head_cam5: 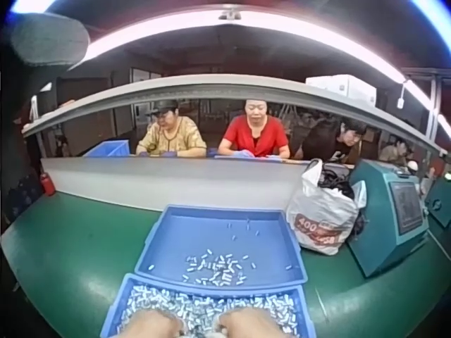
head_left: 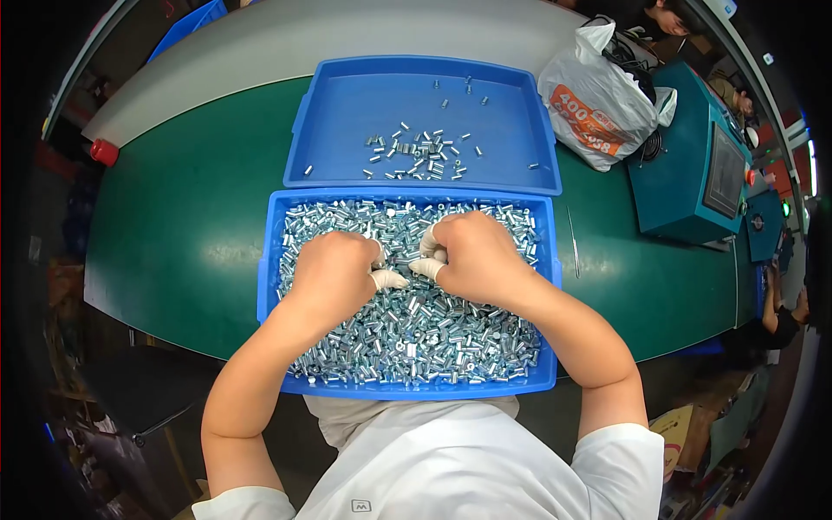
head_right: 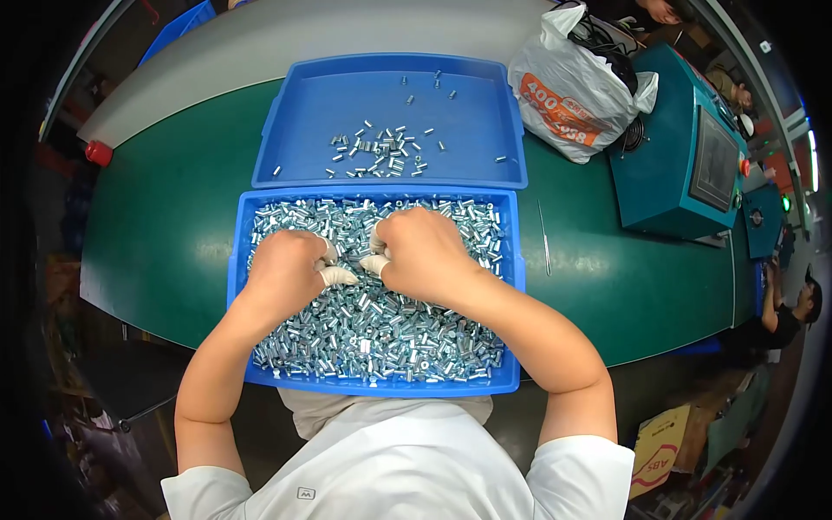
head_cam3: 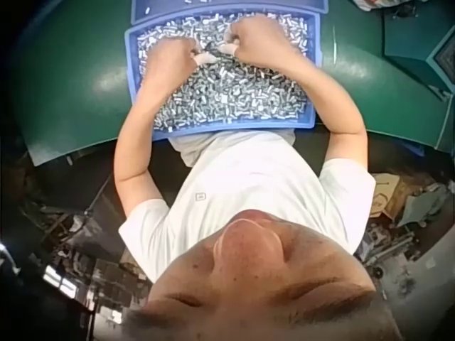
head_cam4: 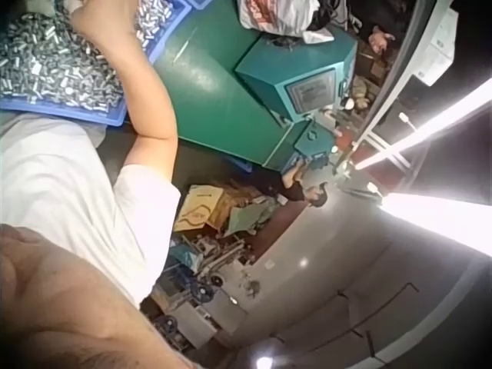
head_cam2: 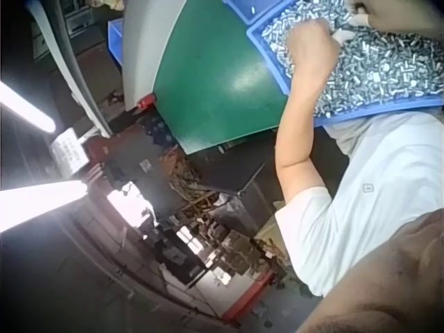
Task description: Sorting and inspecting small metal components in a large blue bin at a manual workstation.
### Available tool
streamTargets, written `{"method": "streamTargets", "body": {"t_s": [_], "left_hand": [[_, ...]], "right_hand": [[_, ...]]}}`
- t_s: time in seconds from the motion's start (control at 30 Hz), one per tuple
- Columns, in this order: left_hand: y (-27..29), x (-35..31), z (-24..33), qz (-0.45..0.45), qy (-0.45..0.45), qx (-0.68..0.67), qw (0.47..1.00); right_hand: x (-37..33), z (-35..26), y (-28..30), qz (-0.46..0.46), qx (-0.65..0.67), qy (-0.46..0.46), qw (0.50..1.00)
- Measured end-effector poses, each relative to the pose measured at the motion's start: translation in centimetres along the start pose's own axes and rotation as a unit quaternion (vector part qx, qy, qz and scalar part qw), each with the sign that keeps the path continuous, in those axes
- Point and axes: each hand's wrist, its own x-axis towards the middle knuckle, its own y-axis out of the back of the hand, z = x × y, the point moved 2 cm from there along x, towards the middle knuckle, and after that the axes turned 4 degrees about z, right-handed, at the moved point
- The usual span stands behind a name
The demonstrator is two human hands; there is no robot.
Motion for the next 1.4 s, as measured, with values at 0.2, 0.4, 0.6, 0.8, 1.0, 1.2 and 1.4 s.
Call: {"method": "streamTargets", "body": {"t_s": [0.2,0.4,0.6,0.8,1.0,1.2,1.4], "left_hand": [[0.7,-1.0,0.5,0.057,-0.038,-0.015,0.998],[1.6,-1.5,-0.8,0.061,-0.058,-0.061,0.995],[1.9,-1.9,-0.6,0.085,-0.003,-0.156,0.984],[1.5,-1.6,0.0,0.035,0.022,-0.155,0.987],[1.2,-0.3,0.8,-0.019,0.013,-0.035,0.999],[1.8,0.4,0.8,-0.086,0.032,-0.013,0.996],[0.6,0.5,0.9,-0.099,0.018,0.05,0.994]], "right_hand": [[-0.1,0.1,0.0,0.037,0.062,0.034,0.997],[0.2,0.2,-0.5,0.052,0.116,0.086,0.988],[0.4,1.0,-0.2,0.073,0.119,0.102,0.985],[1.3,0.3,0.6,0.009,0.044,-0.02,0.999],[3.2,-0.8,-0.1,-0.046,-0.046,-0.06,0.996],[3.7,-1.6,-0.8,-0.043,-0.053,-0.016,0.998],[1.7,-0.8,-0.9,0.015,0.006,0.022,1.0]]}}
